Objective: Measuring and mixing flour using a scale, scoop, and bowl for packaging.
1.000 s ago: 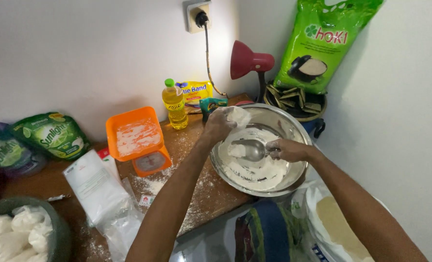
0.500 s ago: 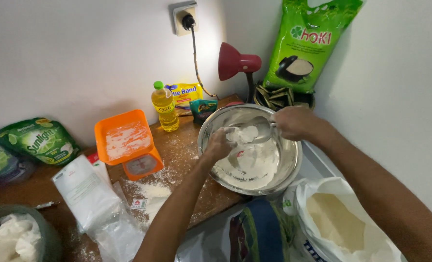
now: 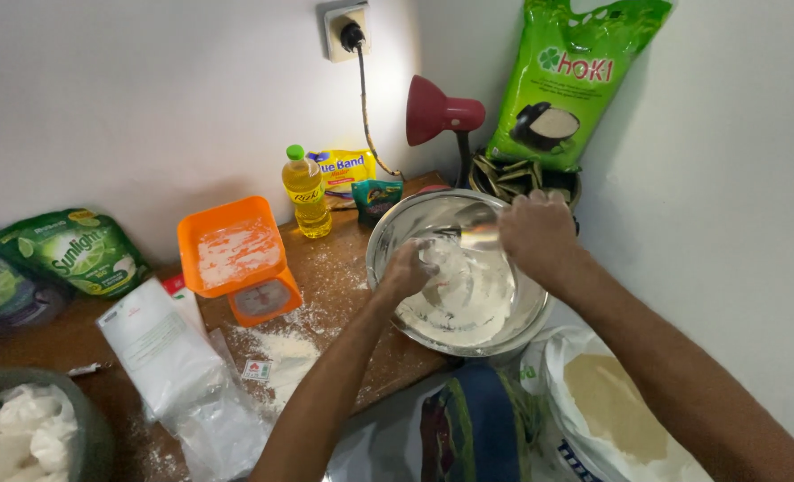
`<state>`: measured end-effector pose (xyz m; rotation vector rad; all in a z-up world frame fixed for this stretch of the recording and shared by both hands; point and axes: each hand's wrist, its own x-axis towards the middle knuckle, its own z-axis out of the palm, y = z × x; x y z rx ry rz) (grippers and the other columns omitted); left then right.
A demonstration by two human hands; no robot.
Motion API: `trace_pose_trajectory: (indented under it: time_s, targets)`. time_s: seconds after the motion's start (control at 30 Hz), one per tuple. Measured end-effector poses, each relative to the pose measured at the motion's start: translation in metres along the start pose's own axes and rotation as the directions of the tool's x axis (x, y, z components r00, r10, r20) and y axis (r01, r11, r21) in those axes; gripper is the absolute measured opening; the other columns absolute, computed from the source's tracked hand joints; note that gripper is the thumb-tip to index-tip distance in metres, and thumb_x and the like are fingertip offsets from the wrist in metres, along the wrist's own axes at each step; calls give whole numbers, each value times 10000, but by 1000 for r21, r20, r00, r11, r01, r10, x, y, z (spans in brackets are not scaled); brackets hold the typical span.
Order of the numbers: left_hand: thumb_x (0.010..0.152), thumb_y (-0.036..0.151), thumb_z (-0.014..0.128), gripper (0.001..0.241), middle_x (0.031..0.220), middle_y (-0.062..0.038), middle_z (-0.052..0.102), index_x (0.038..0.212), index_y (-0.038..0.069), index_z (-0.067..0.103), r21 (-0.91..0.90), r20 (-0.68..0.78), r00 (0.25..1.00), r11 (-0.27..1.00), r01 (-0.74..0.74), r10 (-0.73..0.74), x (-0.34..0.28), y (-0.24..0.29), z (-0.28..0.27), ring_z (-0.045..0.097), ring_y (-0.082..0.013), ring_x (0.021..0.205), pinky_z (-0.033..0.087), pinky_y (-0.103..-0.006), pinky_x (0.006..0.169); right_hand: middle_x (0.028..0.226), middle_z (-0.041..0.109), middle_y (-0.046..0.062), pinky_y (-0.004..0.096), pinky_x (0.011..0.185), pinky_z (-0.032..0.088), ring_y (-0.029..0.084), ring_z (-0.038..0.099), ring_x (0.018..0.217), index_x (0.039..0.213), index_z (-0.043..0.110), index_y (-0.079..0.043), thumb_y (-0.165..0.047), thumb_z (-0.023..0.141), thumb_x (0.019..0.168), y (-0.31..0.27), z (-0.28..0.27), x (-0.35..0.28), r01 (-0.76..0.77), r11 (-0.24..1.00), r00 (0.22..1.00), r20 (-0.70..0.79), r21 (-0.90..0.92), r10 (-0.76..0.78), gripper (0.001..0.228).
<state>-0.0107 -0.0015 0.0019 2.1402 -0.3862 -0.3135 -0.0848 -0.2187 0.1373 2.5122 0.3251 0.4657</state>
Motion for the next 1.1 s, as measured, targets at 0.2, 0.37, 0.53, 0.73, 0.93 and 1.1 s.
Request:
trace_pose_trajectory:
  time_s: [0.2, 0.37, 0.53, 0.73, 0.93, 1.1]
  targets:
    - [822, 204, 802, 648, 1358, -150, 663, 1435, 167, 597, -21, -13, 999, 999, 38, -38, -10, 9, -22, 594, -339, 1319, 485, -476, 1106, 966, 718, 269, 542, 801, 568, 443, 726, 985, 1100, 663, 94, -151, 633, 889, -24, 76, -40, -232, 828, 928, 371, 511, 31, 325]
    - [843, 211, 801, 562, 1320, -158, 678, 1377, 150, 636, -53, -54, 998, 998, -21, 18, -5, -1, -29, 600, -368, 1298, 510, -501, 1075, 1044, 685, 359, 556, 819, 601, 491, 721, 1033, 1233, 541, 191, -77, 608, 889, -78, 132, -40, -307, 728, 877, 479, 613, -34, 441]
    - [816, 220, 811, 570, 1330, -133, 679, 1362, 182, 649, -19, -46, 998, 999, -35, 34, -4, -3, -33, 600, -341, 1304, 507, -476, 1101, 1148, 563, 429, 614, 852, 596, 583, 658, 1086, 1296, 415, 237, -72, 663, 849, -112, 220, -35, -375, 685, 851, 524, 624, -11, 598]
    - [807, 239, 788, 577, 1333, -127, 673, 1364, 160, 658, -7, -65, 995, 997, -80, 79, -8, -4, -36, 603, -349, 1294, 481, -472, 1133, 1084, 565, 332, 584, 835, 608, 551, 681, 1043, 1154, 503, 173, -86, 697, 862, -124, 231, -35, -406, 691, 851, 524, 598, 46, 436]
    - [813, 257, 778, 560, 1326, -98, 678, 1355, 184, 660, 34, -73, 989, 991, -130, 132, -5, -8, -34, 611, -333, 1283, 491, -471, 1130, 997, 635, 279, 546, 794, 620, 491, 718, 1004, 1068, 605, 128, -92, 699, 840, -115, 171, -35, -388, 718, 846, 533, 578, 29, 331]
    - [797, 311, 783, 552, 1350, -8, 676, 1334, 249, 670, 42, -51, 997, 998, -55, 58, -22, 8, -40, 615, -273, 1293, 499, -421, 1126, 908, 702, 181, 407, 697, 611, 340, 768, 924, 1087, 666, 2, -194, 667, 953, -90, 112, -23, -585, 584, 778, 593, 563, 208, 237]
